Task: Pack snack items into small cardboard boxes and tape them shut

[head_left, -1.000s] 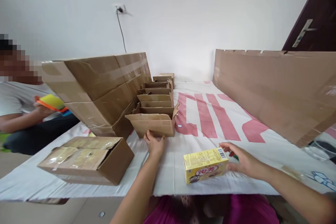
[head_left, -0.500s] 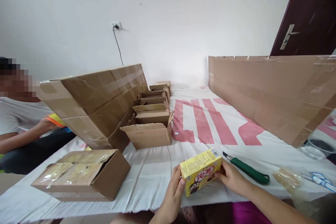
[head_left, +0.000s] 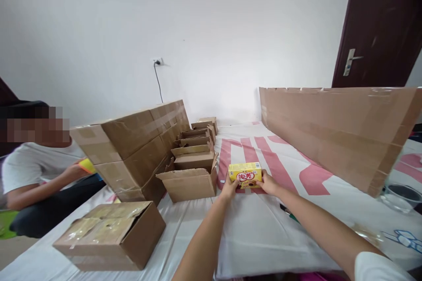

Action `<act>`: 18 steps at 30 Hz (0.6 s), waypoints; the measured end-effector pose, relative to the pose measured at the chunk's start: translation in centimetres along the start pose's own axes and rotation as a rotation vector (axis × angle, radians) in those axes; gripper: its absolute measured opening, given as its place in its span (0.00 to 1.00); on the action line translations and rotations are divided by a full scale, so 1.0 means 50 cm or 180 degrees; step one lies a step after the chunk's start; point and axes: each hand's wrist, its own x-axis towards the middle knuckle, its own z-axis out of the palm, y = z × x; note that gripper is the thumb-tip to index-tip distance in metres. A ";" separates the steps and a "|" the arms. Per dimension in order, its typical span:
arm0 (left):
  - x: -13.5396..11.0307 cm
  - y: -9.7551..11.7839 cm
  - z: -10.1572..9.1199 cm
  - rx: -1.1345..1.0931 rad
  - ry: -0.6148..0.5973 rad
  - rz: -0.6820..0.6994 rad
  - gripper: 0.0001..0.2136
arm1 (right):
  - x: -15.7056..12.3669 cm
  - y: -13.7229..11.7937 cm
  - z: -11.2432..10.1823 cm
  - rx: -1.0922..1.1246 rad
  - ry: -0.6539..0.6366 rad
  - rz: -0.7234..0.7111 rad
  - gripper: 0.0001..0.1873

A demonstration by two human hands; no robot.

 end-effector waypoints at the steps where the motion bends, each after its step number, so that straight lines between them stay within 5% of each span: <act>1: -0.013 -0.007 0.000 0.0013 -0.0020 0.0016 0.27 | -0.005 0.006 0.003 0.0056 -0.0052 -0.0008 0.23; 6: -0.097 -0.036 -0.033 0.0204 0.0227 0.0046 0.28 | -0.049 0.020 0.024 0.0420 -0.0556 -0.0016 0.23; 12: -0.211 -0.052 -0.143 0.0405 0.0589 0.0004 0.24 | -0.146 -0.011 0.107 0.0853 -0.1022 -0.0226 0.23; 18: -0.282 -0.056 -0.241 0.0821 0.1760 -0.0029 0.29 | -0.169 -0.080 0.236 0.1040 -0.1115 -0.0406 0.19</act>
